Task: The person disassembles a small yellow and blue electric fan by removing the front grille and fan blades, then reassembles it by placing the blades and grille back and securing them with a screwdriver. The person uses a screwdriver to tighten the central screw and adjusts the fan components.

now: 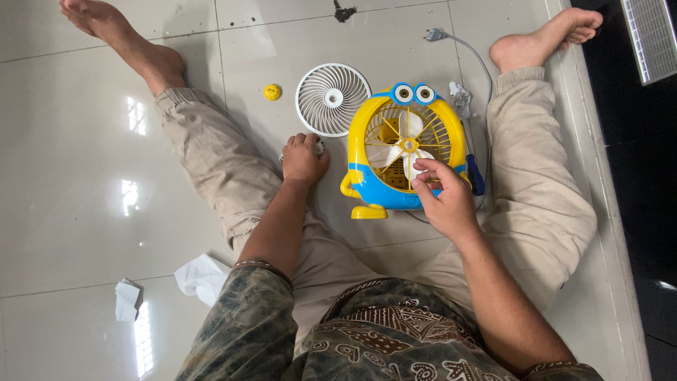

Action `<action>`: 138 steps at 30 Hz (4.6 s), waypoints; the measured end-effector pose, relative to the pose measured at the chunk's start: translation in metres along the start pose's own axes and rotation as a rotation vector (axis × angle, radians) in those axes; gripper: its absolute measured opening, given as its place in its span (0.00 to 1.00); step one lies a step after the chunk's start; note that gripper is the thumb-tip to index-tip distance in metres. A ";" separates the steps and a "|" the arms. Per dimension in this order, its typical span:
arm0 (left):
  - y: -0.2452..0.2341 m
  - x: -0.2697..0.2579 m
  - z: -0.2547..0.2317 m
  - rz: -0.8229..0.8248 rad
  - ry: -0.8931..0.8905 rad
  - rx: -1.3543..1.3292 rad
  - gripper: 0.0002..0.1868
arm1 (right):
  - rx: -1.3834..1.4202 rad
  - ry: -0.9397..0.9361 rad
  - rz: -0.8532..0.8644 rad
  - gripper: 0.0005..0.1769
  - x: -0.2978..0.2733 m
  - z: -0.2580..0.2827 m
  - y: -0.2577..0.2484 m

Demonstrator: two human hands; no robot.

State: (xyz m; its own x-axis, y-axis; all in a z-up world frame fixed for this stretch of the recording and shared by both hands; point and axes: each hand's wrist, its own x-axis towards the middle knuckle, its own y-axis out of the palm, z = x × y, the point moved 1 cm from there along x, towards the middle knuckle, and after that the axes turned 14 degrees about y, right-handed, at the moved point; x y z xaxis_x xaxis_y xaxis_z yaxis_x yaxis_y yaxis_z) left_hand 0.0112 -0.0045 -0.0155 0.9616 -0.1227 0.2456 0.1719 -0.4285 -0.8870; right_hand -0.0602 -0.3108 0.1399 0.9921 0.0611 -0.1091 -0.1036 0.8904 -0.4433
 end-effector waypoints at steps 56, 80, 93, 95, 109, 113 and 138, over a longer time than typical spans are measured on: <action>-0.053 0.002 -0.035 -0.241 -0.098 -0.347 0.14 | 0.073 0.034 0.012 0.17 0.003 -0.008 -0.008; -0.126 -0.052 -0.199 -0.124 -0.329 -2.064 0.19 | 0.471 -0.025 0.250 0.11 -0.028 0.079 -0.010; -0.118 -0.058 -0.195 -0.132 -0.452 -2.120 0.19 | 0.591 0.034 0.291 0.13 -0.032 0.036 -0.012; -0.117 -0.058 -0.189 -0.136 -0.477 -2.140 0.18 | 0.550 0.062 0.255 0.13 -0.032 0.028 -0.013; -0.096 -0.060 -0.172 -0.125 -0.491 -2.274 0.17 | 0.249 0.163 -0.190 0.09 0.038 -0.076 -0.064; -0.104 -0.056 -0.175 -0.133 -0.519 -2.197 0.16 | -0.134 0.144 -0.360 0.09 0.136 -0.127 -0.085; -0.057 -0.013 -0.197 -0.148 -0.362 -2.158 0.12 | 0.287 0.083 0.052 0.14 0.014 0.005 -0.042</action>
State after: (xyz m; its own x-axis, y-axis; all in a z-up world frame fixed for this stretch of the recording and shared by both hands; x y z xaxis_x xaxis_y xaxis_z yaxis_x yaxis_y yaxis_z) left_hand -0.0539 -0.1548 0.1092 0.9992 0.0109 -0.0397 0.0397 -0.5066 0.8612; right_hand -0.0414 -0.3451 0.1611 0.9757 0.0830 -0.2027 -0.1180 0.9788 -0.1674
